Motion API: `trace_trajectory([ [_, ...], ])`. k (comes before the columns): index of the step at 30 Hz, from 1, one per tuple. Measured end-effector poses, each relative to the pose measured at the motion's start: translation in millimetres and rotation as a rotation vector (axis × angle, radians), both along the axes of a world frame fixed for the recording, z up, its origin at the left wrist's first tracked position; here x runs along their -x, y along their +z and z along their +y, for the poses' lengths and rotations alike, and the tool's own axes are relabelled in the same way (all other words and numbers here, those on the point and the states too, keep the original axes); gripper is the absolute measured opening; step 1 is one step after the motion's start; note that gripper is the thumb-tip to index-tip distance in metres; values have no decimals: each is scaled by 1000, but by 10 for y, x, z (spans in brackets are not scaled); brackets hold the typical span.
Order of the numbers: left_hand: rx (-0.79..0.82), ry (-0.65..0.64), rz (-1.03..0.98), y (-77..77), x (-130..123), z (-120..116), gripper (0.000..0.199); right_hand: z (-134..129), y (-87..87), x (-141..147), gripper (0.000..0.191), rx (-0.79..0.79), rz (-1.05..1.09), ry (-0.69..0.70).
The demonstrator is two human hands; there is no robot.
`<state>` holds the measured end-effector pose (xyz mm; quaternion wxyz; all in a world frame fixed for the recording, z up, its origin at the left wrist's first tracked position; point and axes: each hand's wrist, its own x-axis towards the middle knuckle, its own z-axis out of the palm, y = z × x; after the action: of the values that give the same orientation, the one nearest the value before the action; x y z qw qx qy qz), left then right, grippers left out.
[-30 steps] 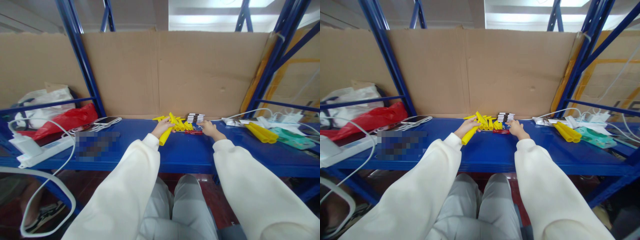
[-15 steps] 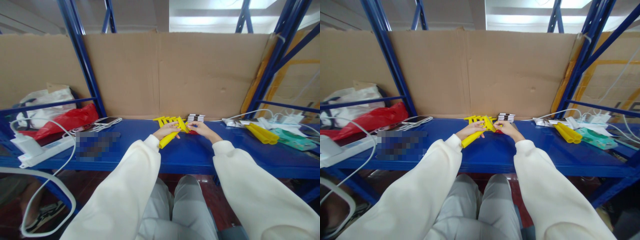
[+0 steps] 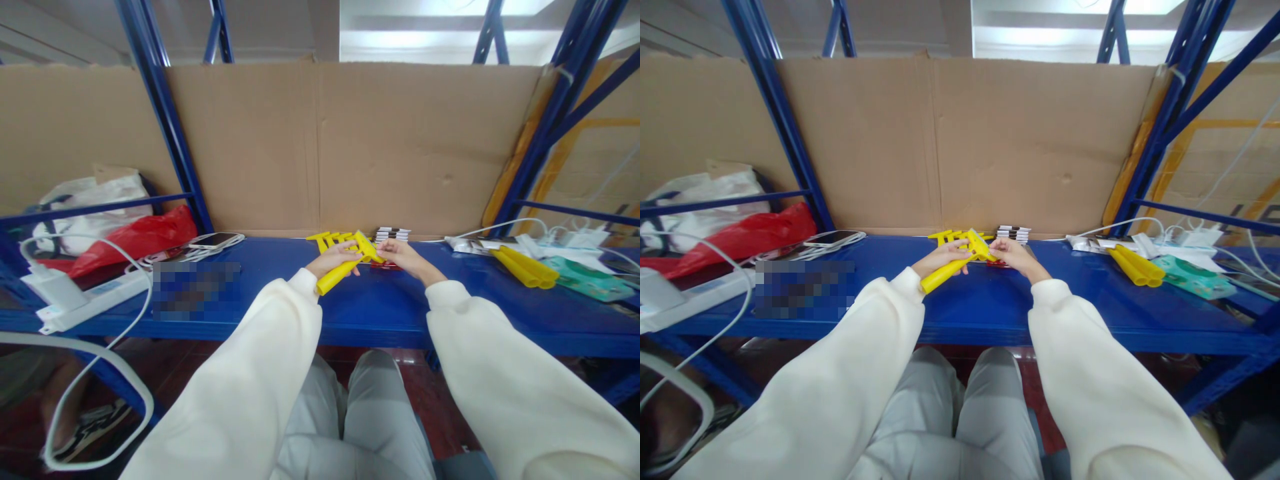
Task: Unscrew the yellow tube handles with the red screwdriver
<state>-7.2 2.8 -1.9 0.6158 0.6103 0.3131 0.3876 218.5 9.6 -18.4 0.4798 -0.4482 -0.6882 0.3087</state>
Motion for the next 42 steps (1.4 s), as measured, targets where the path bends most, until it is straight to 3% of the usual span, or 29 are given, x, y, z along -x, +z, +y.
trace_trajectory([
  [8,-83,18,-42,-46,-90,-2,86,44,-30,13,31,-23,-18,-30],
  [13,-152,20,-76,-23,-147,-46,83,6,-15,32,31,-29,54,-18],
  [22,-280,95,-45,-77,-216,-115,74,-100,19,109,30,171,307,53],
  [31,-477,77,60,-141,-247,-53,72,-39,-13,90,33,215,505,266],
  [42,-537,59,57,-184,-229,5,71,11,-38,93,32,220,528,306],
])
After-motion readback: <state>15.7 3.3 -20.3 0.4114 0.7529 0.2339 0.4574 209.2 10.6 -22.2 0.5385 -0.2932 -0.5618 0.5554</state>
